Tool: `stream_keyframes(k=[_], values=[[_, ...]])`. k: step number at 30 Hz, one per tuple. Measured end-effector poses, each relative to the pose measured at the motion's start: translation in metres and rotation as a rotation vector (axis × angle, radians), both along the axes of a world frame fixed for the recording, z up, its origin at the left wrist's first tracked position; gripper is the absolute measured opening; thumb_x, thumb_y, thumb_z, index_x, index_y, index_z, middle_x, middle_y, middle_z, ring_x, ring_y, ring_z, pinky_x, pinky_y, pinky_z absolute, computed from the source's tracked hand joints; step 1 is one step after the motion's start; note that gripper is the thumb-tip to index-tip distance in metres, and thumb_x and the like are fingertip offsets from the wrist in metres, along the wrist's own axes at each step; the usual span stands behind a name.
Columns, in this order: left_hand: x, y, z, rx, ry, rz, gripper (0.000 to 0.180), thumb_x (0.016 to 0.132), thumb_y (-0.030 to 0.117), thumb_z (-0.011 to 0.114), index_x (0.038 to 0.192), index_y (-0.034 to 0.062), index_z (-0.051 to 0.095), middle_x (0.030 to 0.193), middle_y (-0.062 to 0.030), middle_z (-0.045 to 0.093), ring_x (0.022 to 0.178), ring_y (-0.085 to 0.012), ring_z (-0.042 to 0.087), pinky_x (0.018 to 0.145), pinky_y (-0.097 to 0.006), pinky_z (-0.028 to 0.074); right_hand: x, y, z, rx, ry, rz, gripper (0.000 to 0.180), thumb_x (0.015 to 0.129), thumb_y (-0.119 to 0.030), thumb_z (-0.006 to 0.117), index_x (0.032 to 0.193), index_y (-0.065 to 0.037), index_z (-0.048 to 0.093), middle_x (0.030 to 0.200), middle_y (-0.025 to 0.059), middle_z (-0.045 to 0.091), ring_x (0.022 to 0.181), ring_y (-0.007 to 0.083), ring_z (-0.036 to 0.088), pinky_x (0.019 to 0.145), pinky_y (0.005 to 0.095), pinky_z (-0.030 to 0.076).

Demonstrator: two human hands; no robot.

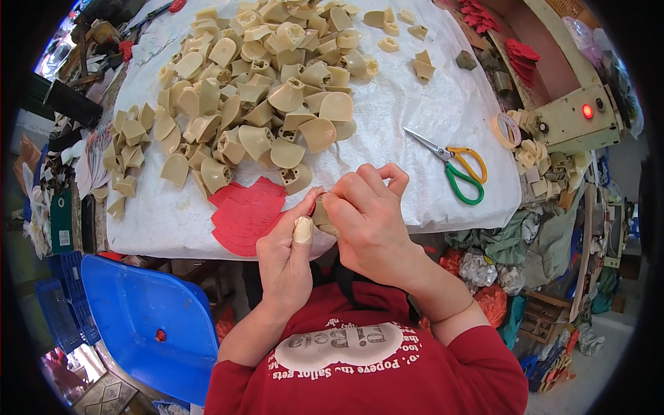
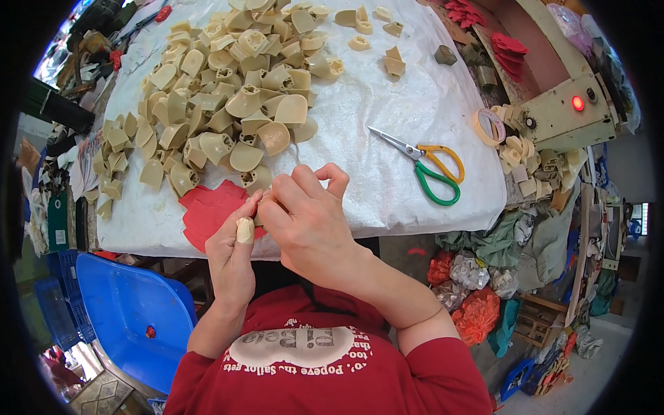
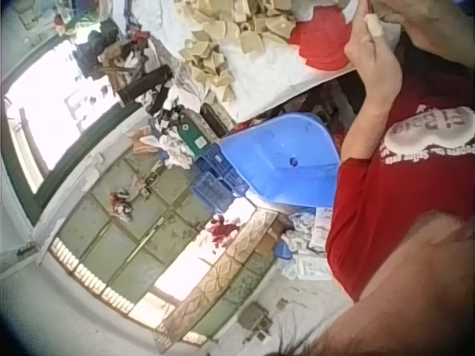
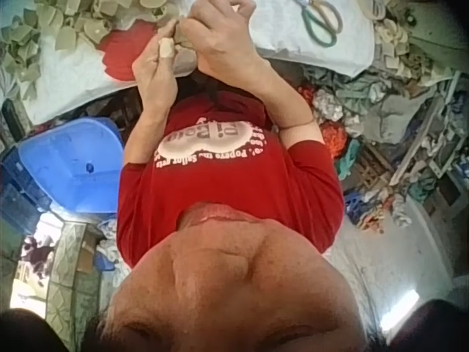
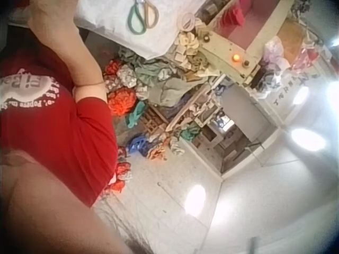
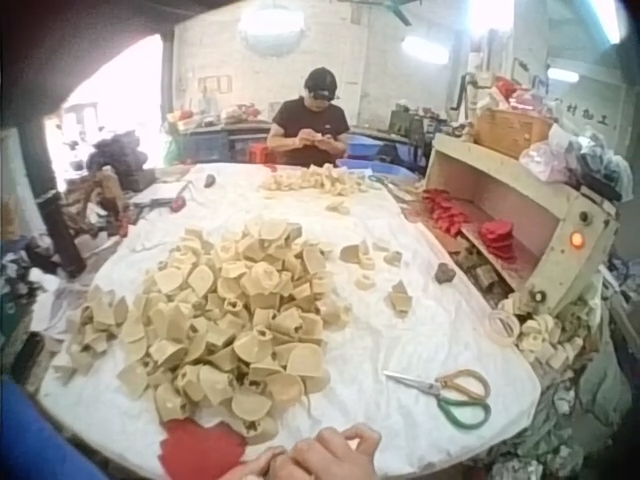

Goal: Fitting red glitter fabric covers onto plastic shoe heel components.

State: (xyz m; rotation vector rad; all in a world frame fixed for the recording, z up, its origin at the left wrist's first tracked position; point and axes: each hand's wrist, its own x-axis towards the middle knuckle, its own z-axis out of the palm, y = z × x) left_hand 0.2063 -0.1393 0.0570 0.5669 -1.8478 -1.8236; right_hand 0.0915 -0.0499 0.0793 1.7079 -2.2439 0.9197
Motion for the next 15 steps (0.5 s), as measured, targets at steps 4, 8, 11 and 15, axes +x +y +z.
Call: stream_keyframes(k=[4, 8, 11, 15], values=[[-0.002, 0.007, -0.004, -0.223, -0.045, 0.026, 0.035, 0.095, 0.012, 0.044, 0.123, -0.0083, 0.05, 0.114, -0.0213, 0.059, 0.099, -0.0251, 0.06, 0.088, -0.033, 0.045, 0.002, -0.001, -0.004, -0.027, -0.003, 0.002, 0.019, 0.057, -0.004, 0.061, 0.074, -0.009, 0.052, 0.08, 0.0039, 0.047, 0.08, 0.0222, 0.047, 0.075, 0.041, 0.025], [-0.004, 0.009, -0.011, -0.661, -0.067, 0.085, 0.038, 0.092, 0.007, 0.045, 0.126, -0.0075, 0.047, 0.118, -0.0236, 0.057, 0.107, -0.0321, 0.058, 0.091, -0.036, 0.046, -0.003, -0.001, -0.015, -0.106, -0.103, 0.004, 0.022, 0.056, -0.003, 0.062, 0.076, -0.008, 0.053, 0.079, 0.0045, 0.047, 0.079, 0.0226, 0.047, 0.074, 0.0392, 0.024], [-0.005, 0.003, -0.022, -0.81, 0.035, 0.076, 0.039, 0.084, -0.004, 0.05, 0.123, -0.0076, 0.051, 0.115, -0.0262, 0.057, 0.104, -0.0357, 0.06, 0.088, -0.039, 0.048, -0.007, 0.002, -0.018, -0.149, -0.256, 0.017, 0.026, 0.054, 0.0, 0.062, 0.078, -0.007, 0.054, 0.078, 0.0049, 0.047, 0.077, 0.0228, 0.047, 0.072, 0.0376, 0.024], [-0.002, -0.003, -0.021, -0.908, 0.067, 0.054, 0.04, 0.079, -0.009, 0.051, 0.119, -0.0081, 0.054, 0.115, -0.0263, 0.057, 0.102, -0.035, 0.061, 0.087, -0.039, 0.049, -0.006, 0.004, -0.017, -0.158, -0.291, 0.029, 0.028, 0.054, 0.001, 0.062, 0.079, -0.008, 0.054, 0.077, 0.0045, 0.048, 0.075, 0.0227, 0.047, 0.072, 0.0368, 0.024]])
